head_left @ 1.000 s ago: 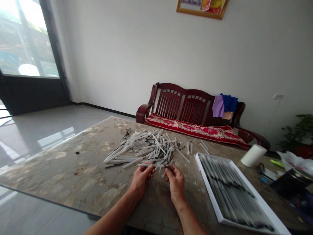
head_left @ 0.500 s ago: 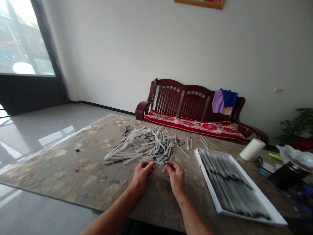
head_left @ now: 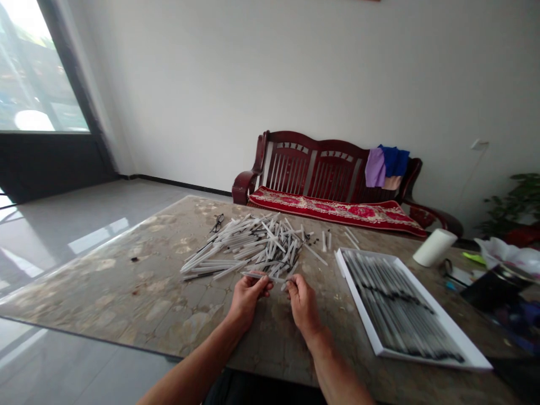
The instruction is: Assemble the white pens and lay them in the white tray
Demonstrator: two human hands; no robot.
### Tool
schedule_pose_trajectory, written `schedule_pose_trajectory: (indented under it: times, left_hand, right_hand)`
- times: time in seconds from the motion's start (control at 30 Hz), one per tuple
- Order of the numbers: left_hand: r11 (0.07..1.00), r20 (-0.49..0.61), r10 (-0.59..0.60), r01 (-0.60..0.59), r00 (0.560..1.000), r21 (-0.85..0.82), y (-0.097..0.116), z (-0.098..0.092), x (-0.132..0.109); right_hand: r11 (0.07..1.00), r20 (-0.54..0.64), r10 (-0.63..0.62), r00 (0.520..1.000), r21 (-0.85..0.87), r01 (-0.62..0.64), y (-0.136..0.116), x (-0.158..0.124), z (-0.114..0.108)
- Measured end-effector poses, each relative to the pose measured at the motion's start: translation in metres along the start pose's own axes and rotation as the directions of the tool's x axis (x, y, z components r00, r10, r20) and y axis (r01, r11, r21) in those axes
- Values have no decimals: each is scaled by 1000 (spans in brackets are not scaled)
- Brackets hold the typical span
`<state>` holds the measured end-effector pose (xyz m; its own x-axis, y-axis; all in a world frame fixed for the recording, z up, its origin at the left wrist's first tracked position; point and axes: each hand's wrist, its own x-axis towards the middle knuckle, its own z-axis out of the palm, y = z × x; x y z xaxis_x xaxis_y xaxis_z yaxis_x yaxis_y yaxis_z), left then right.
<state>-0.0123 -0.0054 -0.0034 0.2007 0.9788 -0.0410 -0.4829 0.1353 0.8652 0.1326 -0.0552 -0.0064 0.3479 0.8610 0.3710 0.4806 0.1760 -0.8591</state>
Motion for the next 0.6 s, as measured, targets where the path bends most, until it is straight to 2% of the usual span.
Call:
schedule_pose_trajectory:
  times: [0.13,0.3,0.47,0.6]
  left_hand:
    - [999,19,33,-33,999,32,1,1,-2]
    - [999,-7,18,-18,1000,38,1,-1,-1]
    - [999,16,-5,5,1000,42,-1,-1,-1]
    - [998,38,10,-12,999,56,-1,0,-2]
  right_hand:
    - [995,-20,-29,999,-100,27,0,-1,1]
    - [999,70,25,997,-32,-23,0,-2,1]
    - [989,32,-79,996,-127,82,0,-2,1]
    - [982,28,-50,998,-184,54,5,0,3]
